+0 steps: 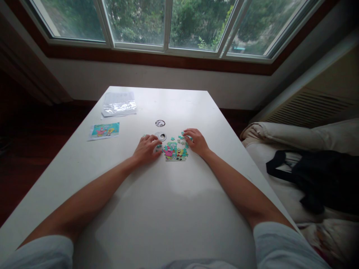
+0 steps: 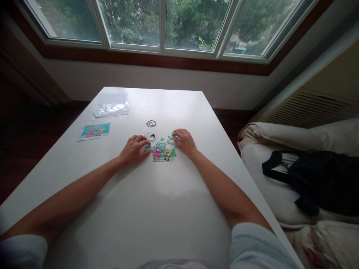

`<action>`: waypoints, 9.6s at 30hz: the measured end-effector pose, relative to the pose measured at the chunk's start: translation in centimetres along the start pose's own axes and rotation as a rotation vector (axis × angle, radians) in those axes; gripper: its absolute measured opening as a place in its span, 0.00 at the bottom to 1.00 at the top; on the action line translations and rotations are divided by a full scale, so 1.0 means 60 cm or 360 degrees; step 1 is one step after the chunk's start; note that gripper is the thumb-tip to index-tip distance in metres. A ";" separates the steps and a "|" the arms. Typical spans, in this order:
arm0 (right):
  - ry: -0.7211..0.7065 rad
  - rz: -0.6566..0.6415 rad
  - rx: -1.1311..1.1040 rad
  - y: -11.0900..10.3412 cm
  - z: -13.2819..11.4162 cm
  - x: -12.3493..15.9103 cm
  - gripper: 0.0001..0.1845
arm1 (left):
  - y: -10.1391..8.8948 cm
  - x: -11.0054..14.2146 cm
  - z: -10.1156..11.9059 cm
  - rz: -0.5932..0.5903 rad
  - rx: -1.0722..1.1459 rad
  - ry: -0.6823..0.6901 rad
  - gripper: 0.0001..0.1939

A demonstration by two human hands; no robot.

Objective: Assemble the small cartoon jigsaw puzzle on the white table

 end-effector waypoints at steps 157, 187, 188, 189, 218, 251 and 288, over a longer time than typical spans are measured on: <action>0.0347 -0.0859 0.0095 -0.035 0.055 0.000 0.05 | 0.008 0.009 0.042 -0.0117 0.0242 0.0649 0.14; -0.0089 -0.0627 0.0186 0.005 -0.042 0.004 0.06 | -0.001 0.010 0.047 -0.0106 0.0276 0.0644 0.15; -0.0083 -0.0629 0.0205 0.005 -0.043 0.003 0.07 | -0.002 0.010 0.048 -0.0102 0.0281 0.0644 0.15; -0.0083 -0.0627 0.0224 0.006 -0.044 0.003 0.08 | -0.002 0.010 0.048 -0.0099 0.0285 0.0645 0.15; 0.0048 -0.0536 0.0295 0.006 -0.038 0.003 0.02 | 0.003 0.011 0.046 -0.0096 0.0321 0.0627 0.14; 0.0524 -0.0433 -0.0349 -0.012 -0.097 0.093 0.02 | 0.010 0.033 0.105 -0.0295 0.0211 0.0923 0.21; 0.0160 -0.0289 0.0210 0.001 -0.062 0.075 0.08 | 0.010 0.034 0.133 -0.0340 0.0011 0.0831 0.25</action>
Point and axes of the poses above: each hand's wrist, its own x-axis away from the middle knuckle, its own y-axis out of the palm, z = x × y, the point moved 5 cm from there along -x, towards the middle knuckle, and after that the axes turned 7 degrees about z, right-handed, at the moved point
